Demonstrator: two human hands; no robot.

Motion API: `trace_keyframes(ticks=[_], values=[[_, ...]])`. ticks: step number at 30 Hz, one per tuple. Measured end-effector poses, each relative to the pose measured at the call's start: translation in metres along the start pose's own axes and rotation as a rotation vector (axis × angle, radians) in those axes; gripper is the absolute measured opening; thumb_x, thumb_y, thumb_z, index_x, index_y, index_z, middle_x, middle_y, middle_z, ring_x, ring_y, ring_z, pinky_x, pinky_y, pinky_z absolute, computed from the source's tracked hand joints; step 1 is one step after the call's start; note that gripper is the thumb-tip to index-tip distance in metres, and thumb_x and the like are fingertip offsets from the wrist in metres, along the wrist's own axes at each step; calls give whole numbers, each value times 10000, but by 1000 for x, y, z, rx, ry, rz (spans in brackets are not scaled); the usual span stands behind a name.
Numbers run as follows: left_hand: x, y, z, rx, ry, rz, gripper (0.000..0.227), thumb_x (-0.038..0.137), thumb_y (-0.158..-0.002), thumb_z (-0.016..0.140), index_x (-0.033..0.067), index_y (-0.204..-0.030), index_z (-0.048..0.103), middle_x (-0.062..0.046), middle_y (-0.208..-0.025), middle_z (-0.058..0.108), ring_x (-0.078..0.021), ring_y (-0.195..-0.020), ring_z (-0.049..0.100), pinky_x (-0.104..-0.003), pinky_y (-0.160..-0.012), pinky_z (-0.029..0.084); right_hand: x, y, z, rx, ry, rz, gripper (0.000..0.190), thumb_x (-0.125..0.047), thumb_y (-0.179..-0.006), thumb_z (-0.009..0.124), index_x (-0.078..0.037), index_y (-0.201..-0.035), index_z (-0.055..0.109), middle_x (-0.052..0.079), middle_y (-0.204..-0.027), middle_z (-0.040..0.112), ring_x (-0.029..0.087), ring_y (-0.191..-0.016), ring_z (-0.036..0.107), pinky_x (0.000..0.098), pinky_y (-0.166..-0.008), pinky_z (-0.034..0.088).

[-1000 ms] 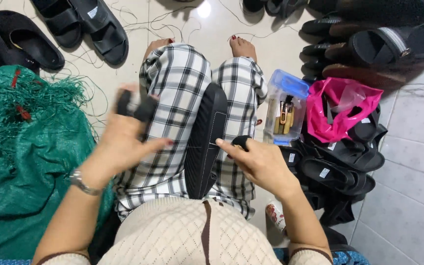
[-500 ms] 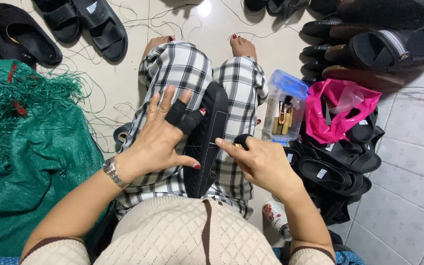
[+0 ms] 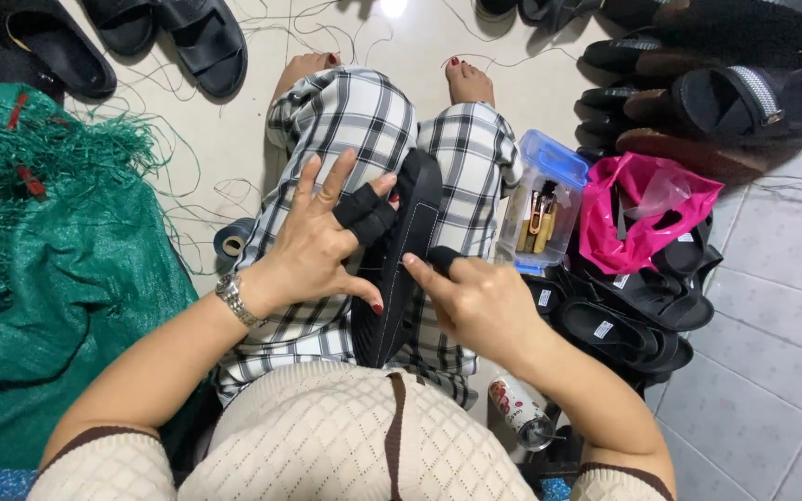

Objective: Hand-stitching the strap of a black sandal to repair it.

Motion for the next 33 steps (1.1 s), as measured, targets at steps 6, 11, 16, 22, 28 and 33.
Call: trace_keyframes(ticks=[6, 11, 16, 22, 28, 33], values=[[5, 23, 11, 246, -23, -41, 841, 834, -659, 698, 213, -1226, 728, -117, -1622, 378, -418, -1534, 181, -542, -1247, 105, 8, 15, 20, 231, -33, 79, 279, -181, -904, 671, -228, -1175, 717, -15, -557, 477, 190, -483, 581, 299, -474, 512], [28, 51, -1, 315, 769, -385, 164, 227, -721, 919, 167, -836, 818, -72, -1159, 738, -218, -968, 707, -346, -853, 553, 16, 17, 26, 238, -208, 98, 137, -170, -885, 707, -174, -1017, 671, -36, -648, 566, 171, -605, 663, 271, -554, 534], [54, 45, 26, 316, 489, -416, 338, 388, -676, 936, 151, -640, 698, -53, -856, 701, -185, -624, 660, -286, -551, 507, 3, 19, 12, 70, -230, 192, 239, -242, -940, 592, -222, -1177, 600, 20, -640, 578, 265, -548, 651, 377, -504, 532], [65, 39, 27, 226, 343, -524, 460, 415, -628, 946, 58, -606, 656, -169, -784, 687, -376, -671, 684, -404, -560, 549, 1, 14, -2, 8, 75, 53, 375, -121, -901, 557, -254, -1248, 605, -2, -607, 524, 180, -481, 584, 285, -452, 494], [61, 46, 31, 126, 444, -626, 387, 354, -654, 939, 35, -713, 729, -222, -871, 698, -425, -746, 699, -395, -618, 585, 1, 15, -12, -78, -129, 115, 397, -140, -940, 565, -264, -1315, 607, 27, -601, 564, 238, -455, 606, 339, -449, 497], [57, 49, 36, 130, 434, -586, 375, 385, -644, 945, 79, -696, 734, -147, -992, 726, -367, -819, 706, -355, -645, 589, -7, 24, -17, -73, 54, 152, 486, -137, -905, 571, -308, -1359, 608, 23, -574, 514, 225, -388, 549, 322, -394, 458]])
Point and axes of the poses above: each hand's wrist, its own y-axis away from the middle knuckle, its own z-axis out of the palm, x = y × z, the point moved 2 cm from there along -y, towards the middle knuckle
